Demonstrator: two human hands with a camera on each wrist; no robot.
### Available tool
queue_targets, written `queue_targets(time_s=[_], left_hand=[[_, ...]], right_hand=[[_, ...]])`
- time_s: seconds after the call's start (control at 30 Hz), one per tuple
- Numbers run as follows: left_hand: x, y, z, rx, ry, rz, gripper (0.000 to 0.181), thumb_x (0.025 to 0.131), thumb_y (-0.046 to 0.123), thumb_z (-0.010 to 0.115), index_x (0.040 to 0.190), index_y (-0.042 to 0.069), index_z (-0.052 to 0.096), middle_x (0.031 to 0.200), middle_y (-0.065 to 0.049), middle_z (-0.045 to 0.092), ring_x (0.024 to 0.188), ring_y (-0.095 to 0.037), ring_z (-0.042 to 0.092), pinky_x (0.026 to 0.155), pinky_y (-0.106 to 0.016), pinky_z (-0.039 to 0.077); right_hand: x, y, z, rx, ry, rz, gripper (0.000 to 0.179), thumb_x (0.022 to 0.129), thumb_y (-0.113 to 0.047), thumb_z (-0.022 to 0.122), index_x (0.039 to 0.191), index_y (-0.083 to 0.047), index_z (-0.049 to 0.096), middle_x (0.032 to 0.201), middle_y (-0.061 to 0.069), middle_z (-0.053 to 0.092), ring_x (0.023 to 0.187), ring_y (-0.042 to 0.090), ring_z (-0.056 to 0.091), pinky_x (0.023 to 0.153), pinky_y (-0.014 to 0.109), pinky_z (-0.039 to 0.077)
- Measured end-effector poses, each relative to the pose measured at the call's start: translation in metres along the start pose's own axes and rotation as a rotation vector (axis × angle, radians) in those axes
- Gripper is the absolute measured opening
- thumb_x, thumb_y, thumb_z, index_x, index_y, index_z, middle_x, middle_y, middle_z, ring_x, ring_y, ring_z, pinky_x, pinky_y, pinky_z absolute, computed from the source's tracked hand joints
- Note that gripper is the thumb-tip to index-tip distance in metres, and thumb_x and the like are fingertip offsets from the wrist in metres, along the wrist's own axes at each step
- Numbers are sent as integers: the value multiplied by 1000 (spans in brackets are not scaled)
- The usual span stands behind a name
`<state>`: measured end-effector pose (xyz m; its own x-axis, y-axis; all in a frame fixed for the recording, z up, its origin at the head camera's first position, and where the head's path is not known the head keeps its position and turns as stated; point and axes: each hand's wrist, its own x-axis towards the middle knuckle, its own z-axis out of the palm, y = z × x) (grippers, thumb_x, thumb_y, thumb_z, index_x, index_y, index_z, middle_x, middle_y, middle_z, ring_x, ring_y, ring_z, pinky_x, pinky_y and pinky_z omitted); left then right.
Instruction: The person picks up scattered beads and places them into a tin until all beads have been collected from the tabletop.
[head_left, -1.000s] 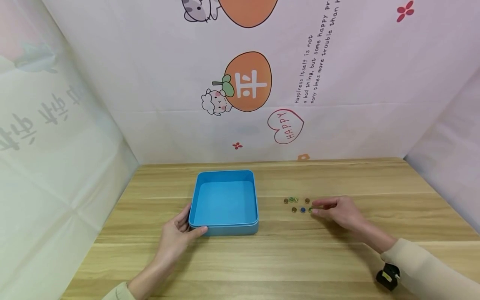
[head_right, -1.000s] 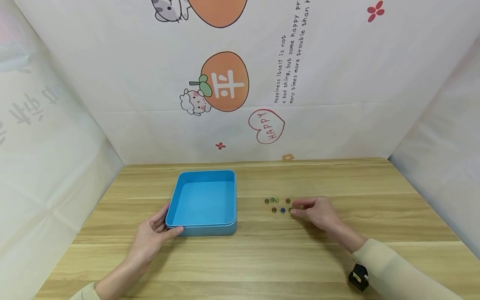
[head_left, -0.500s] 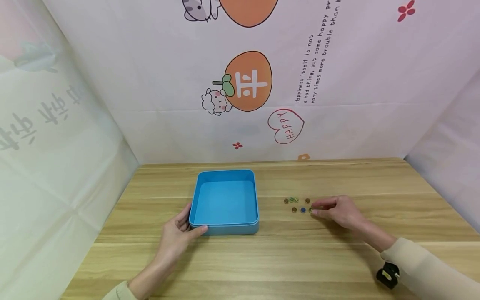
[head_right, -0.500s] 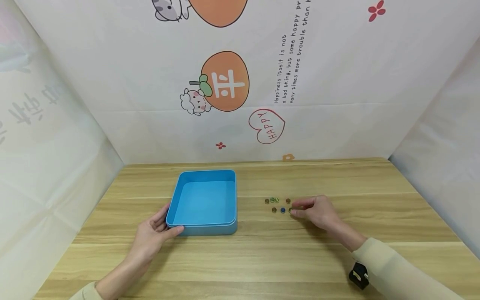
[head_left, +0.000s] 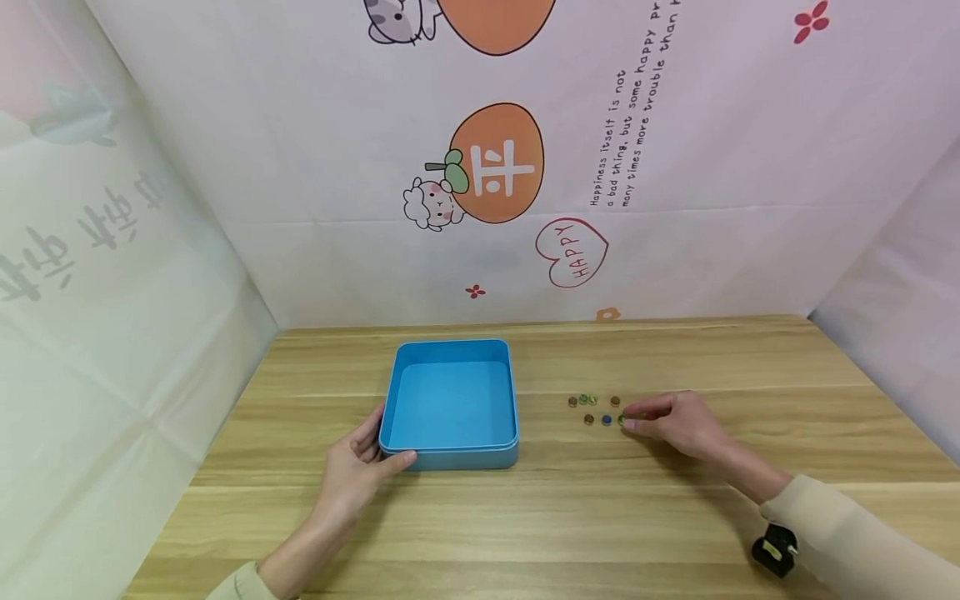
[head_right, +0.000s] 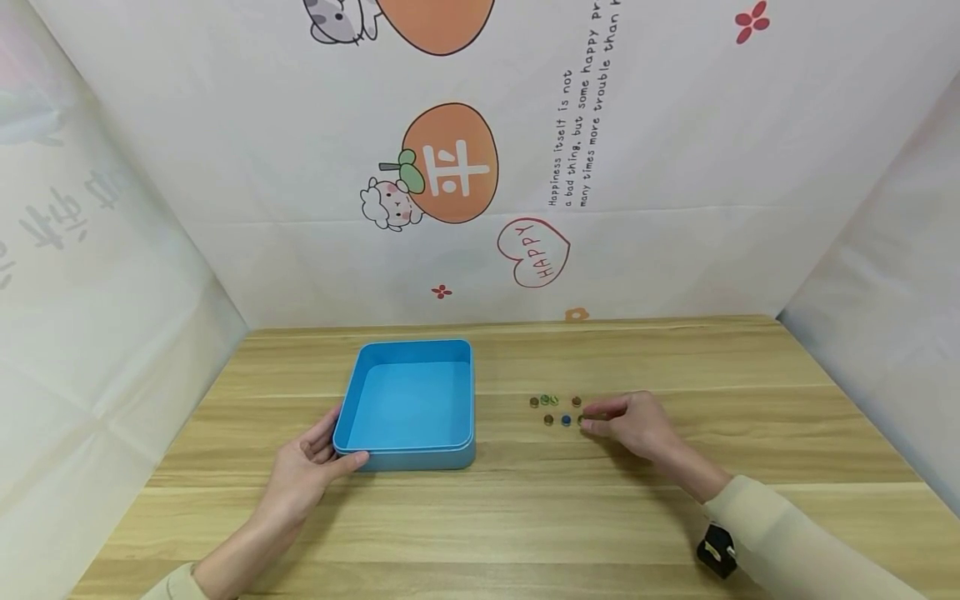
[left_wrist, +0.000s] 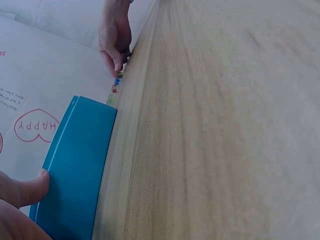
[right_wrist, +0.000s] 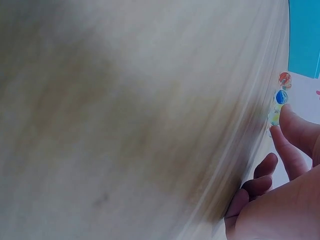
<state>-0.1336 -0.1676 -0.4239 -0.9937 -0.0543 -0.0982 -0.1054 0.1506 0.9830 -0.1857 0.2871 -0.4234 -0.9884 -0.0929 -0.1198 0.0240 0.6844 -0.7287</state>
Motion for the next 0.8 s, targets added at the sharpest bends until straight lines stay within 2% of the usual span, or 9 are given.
queue_targets(time_s=[0.53, 0.8], left_hand=[[1, 0, 0, -6, -4, -16, 91, 89, 2, 85, 163, 1, 33, 167, -20, 31, 152, -34, 32, 115, -38, 39], [1, -1, 0, 4, 4, -9, 91, 88, 3, 86, 163, 1, 34, 166, -20, 32, 152, -35, 33, 114, -38, 39]], right_hand=[[1, -1, 2, -6, -5, -2, 34, 93, -27, 84, 117, -4, 81, 126, 22, 72, 124, 47, 61, 98, 58, 55], [2, -1, 2, -6, 0, 2, 29, 93, -25, 84, 114, -4, 82, 126, 23, 71, 124, 48, 60, 99, 59, 54]])
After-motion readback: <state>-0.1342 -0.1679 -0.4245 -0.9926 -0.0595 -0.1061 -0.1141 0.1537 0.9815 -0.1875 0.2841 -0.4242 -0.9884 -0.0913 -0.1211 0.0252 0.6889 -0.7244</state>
